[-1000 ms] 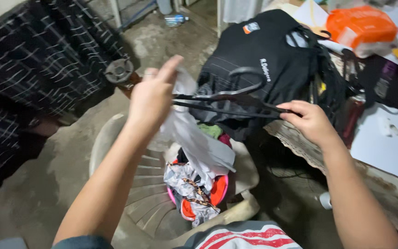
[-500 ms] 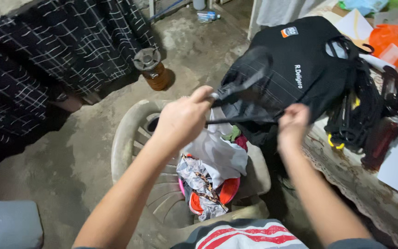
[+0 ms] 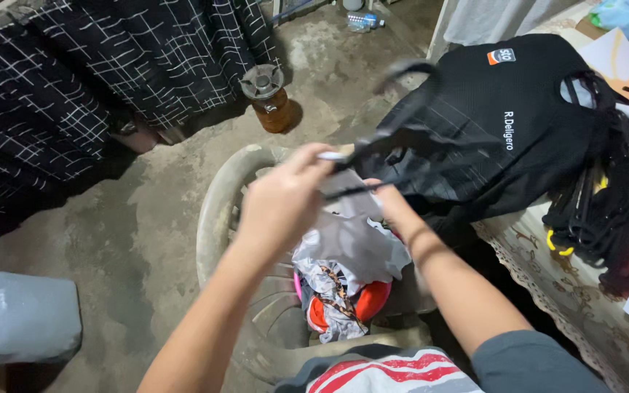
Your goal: The person picks up clothes from a pink basin on a plastic chair and places them onto hangers. They handle a white shirt, a patterned top, an orange shirt, a gray shirt, and a black shirt, placing each onto a hanger and setting them aside on the chair or nearby surface.
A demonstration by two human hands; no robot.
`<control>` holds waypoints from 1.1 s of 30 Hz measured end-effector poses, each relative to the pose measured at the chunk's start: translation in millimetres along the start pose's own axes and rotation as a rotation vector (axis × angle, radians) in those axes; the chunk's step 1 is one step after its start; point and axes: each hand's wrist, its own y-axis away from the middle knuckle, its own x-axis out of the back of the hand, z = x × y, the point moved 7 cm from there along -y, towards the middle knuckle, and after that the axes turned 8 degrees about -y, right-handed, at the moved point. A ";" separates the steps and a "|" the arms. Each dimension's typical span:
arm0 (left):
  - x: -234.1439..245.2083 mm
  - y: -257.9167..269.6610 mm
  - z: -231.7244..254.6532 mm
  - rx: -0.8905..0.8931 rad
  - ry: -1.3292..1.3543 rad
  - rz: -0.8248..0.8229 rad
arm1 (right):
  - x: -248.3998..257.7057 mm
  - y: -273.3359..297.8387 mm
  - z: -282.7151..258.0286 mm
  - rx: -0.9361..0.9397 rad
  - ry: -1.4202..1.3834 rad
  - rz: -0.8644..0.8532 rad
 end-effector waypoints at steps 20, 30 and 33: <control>-7.2 5.8 -51.1 0.110 0.027 0.057 | 25.9 172.2 -299.9 0.792 0.876 0.315; -4.6 -5.4 -40.2 0.004 0.115 0.124 | 9.0 163.3 -326.9 0.700 0.722 0.071; -5.4 -6.9 -41.6 0.004 0.110 0.134 | 29.0 148.5 -316.7 0.553 0.700 0.122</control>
